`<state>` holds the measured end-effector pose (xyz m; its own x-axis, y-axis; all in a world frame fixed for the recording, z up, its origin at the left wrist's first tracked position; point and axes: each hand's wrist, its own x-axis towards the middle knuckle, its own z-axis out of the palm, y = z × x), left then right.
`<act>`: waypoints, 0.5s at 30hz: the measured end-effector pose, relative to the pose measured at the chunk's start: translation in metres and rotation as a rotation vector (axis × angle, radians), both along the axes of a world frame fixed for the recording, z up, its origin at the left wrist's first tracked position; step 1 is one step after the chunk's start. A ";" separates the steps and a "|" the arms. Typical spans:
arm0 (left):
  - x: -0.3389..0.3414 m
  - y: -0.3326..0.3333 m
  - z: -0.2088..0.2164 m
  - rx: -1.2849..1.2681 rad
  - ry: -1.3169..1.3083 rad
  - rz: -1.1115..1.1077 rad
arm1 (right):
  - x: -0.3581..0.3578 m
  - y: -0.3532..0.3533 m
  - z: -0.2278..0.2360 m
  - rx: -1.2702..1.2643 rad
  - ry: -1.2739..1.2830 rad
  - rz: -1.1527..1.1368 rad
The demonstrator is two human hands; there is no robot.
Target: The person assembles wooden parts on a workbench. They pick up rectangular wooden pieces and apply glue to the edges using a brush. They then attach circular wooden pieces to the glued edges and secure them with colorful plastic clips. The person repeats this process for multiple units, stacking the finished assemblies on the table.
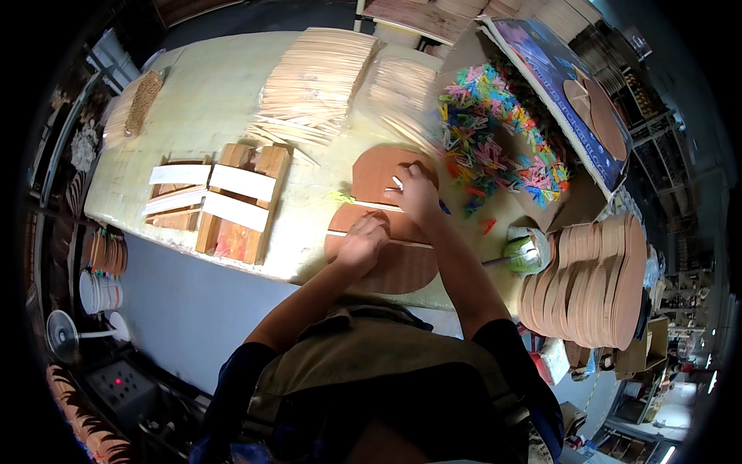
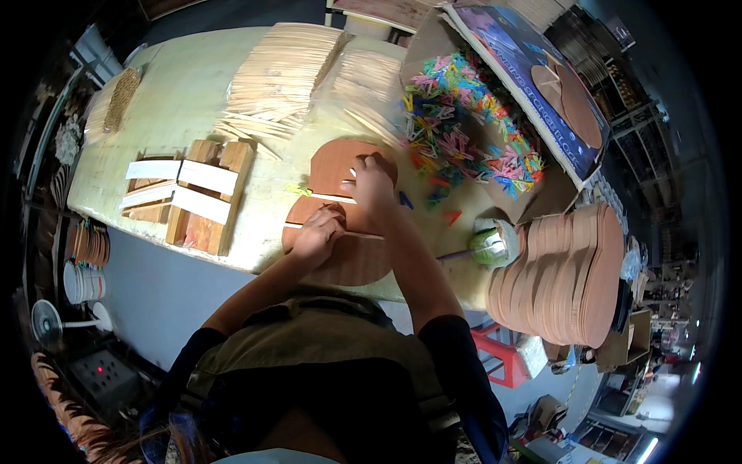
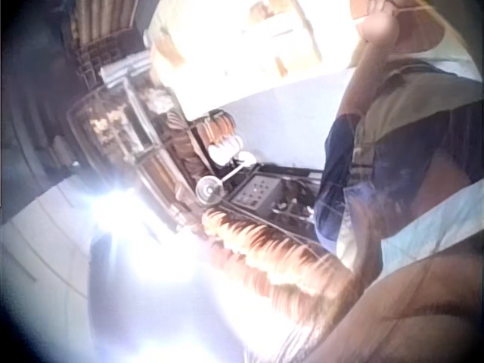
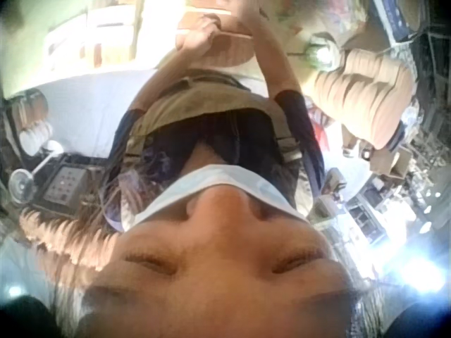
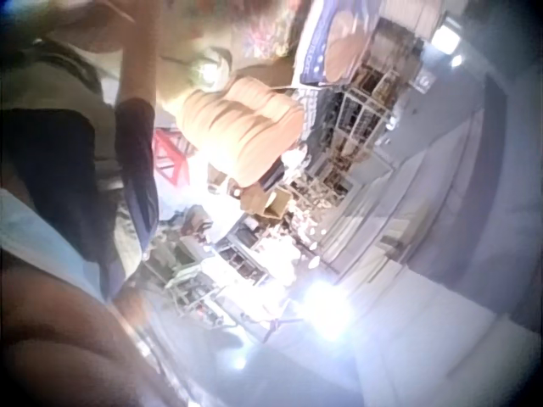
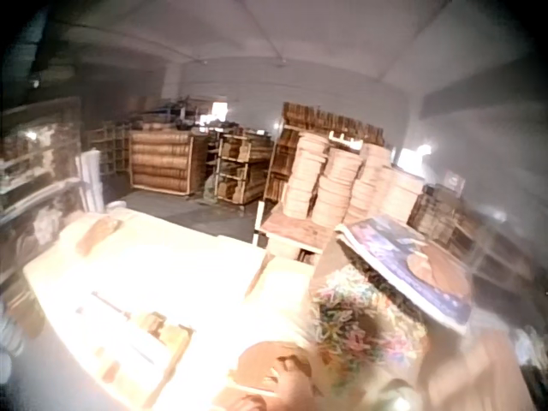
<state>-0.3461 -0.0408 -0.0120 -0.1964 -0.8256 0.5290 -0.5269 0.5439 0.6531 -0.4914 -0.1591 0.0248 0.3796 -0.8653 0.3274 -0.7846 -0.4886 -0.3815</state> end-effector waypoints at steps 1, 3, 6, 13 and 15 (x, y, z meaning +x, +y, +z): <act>0.000 0.000 0.001 -0.024 0.016 -0.025 | 0.004 -0.003 -0.003 0.051 0.030 0.018; 0.001 -0.004 0.005 -0.069 0.043 -0.071 | 0.014 -0.017 -0.010 0.154 0.087 0.060; 0.001 -0.008 -0.009 -0.139 0.023 -0.053 | 0.048 -0.019 -0.007 0.595 -0.378 0.250; -0.006 0.004 -0.020 0.299 0.373 -0.066 | 0.136 0.027 -0.002 1.112 -0.458 0.320; -0.013 0.008 -0.010 0.379 0.586 -0.051 | 0.139 0.028 -0.016 1.115 -0.295 0.375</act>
<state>-0.3595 -0.0326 -0.0217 -0.0105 -0.9715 0.2369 -0.0095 0.2370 0.9715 -0.3522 -0.1314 0.0092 0.7032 -0.5800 -0.4112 -0.4772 0.0437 -0.8777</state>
